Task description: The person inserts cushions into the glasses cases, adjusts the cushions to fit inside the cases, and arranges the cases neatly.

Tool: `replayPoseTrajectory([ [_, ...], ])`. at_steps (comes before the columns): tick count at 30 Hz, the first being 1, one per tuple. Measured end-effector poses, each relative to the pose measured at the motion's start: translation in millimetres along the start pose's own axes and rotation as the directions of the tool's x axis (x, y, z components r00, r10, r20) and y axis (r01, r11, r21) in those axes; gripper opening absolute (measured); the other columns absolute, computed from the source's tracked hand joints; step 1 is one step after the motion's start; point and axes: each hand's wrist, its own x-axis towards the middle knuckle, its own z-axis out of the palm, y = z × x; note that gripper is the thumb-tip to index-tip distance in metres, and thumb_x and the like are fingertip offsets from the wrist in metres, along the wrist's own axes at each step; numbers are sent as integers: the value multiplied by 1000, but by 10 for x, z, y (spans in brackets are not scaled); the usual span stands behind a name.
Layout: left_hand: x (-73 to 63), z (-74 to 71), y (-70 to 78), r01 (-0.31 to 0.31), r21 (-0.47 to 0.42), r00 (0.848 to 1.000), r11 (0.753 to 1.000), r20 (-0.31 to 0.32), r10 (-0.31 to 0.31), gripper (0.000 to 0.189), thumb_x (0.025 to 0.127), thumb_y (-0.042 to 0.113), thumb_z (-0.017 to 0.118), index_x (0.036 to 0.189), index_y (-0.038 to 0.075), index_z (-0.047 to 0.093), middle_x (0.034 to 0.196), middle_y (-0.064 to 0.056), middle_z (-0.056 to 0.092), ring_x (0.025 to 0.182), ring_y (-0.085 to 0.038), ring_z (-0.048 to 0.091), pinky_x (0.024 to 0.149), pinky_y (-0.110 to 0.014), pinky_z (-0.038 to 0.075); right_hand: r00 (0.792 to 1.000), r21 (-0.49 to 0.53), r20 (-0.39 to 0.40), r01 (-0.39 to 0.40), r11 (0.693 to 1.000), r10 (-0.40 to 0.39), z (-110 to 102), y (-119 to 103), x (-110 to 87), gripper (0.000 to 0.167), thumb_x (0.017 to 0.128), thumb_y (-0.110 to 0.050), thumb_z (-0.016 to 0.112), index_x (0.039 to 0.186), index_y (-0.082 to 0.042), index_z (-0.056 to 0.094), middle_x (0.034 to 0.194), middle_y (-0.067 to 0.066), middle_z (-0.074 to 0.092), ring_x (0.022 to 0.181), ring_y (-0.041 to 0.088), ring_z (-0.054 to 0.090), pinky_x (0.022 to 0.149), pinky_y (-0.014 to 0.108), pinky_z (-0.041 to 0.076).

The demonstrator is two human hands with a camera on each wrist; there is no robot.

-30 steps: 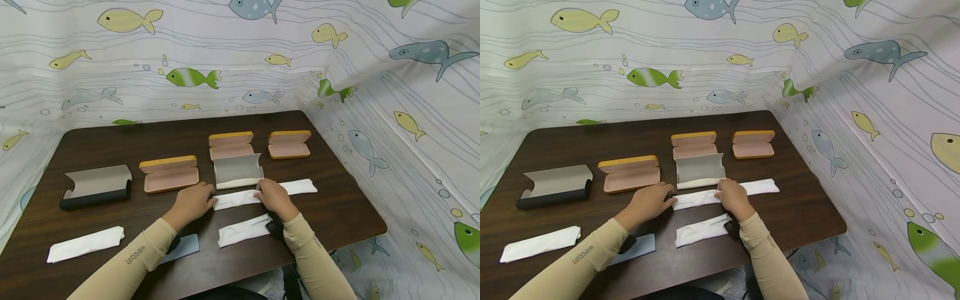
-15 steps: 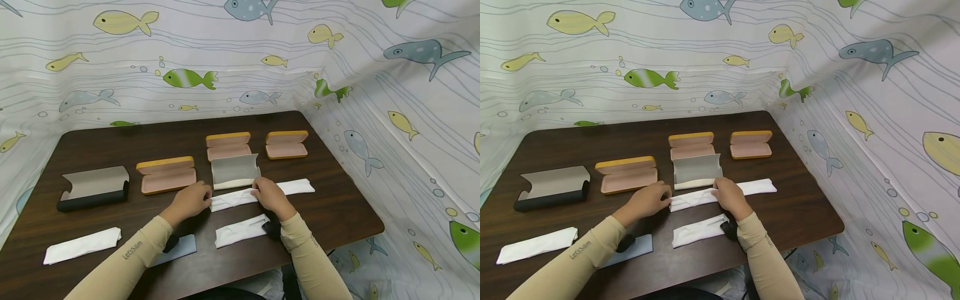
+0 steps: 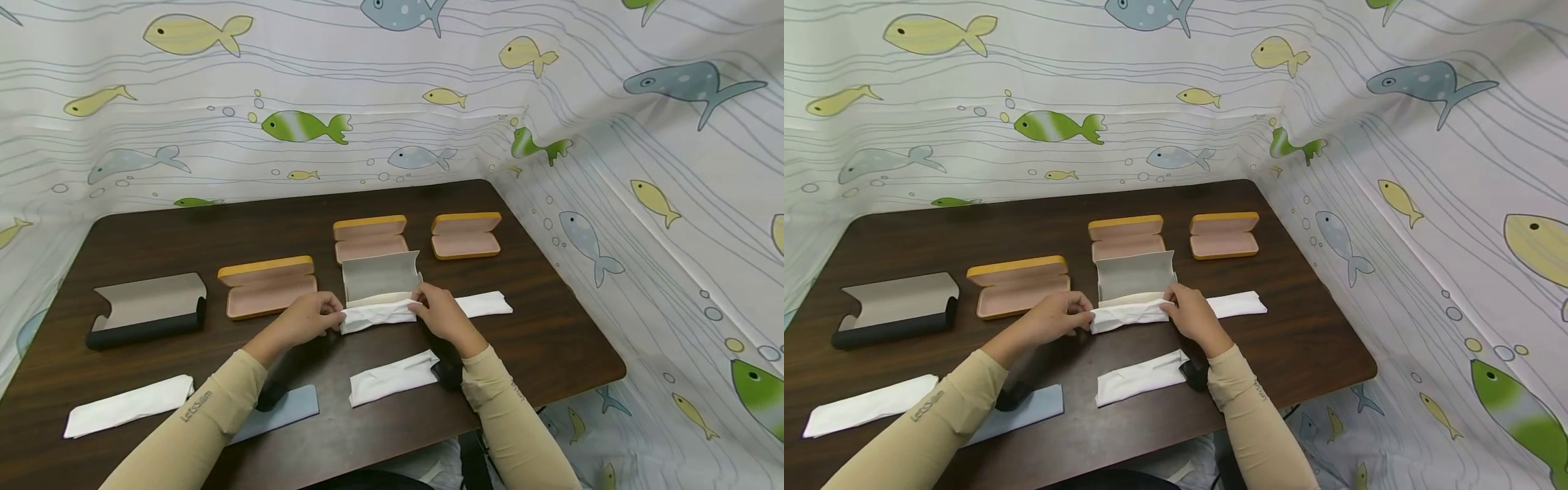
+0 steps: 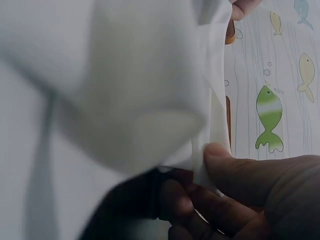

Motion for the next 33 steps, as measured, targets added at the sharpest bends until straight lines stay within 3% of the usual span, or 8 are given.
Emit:
replayPoseTrajectory([
  [3, 34, 10, 12, 26, -54, 1000, 998, -14, -27, 11, 101, 14, 63, 99, 3, 64, 85, -6, 73, 75, -22, 68, 68, -33, 57, 1000, -3, -18, -6, 1000, 6, -20, 0, 23, 11, 96, -15, 71, 98, -8, 63, 84, 2, 61, 75, 18, 53, 70, 35, 47],
  [11, 150, -36, 63, 39, -78, 998, 996, -53, -44, 12, 102, 14, 63, 98, 3, 64, 87, -5, 74, 82, -23, 72, 65, -33, 58, 998, 10, -54, 13, 1000, -12, -136, -31, 132, 11, 96, -12, 71, 96, -6, 62, 80, 3, 58, 71, 18, 49, 66, 33, 44],
  [23, 352, -111, 18, 79, -207, 996, 975, -35, -88, 17, 103, 14, 60, 107, -2, 60, 95, -13, 74, 91, -27, 73, 74, -39, 60, 1000, -4, -1, -13, 1000, 13, -256, -26, 366, 12, 100, -13, 66, 108, -4, 65, 94, 9, 65, 79, 22, 55, 72, 37, 48],
  [28, 413, -143, -3, 121, -348, 992, 930, 12, -124, 20, 105, 15, 56, 112, -4, 58, 104, -17, 70, 95, -26, 72, 78, -40, 61, 997, 94, 43, -68, 993, 64, -295, 2, 419, 17, 103, -11, 61, 117, -1, 63, 97, 13, 63, 77, 21, 65, 71, 36, 55],
  [33, 449, -163, -3, 168, -465, 985, 869, 50, -163, 21, 106, 15, 52, 114, -4, 56, 109, -17, 64, 95, -23, 68, 80, -37, 60, 986, 325, 119, -148, 934, 115, -320, 24, 456, 20, 104, -5, 57, 122, 4, 60, 97, 16, 60, 78, 26, 73, 72, 35, 61],
])
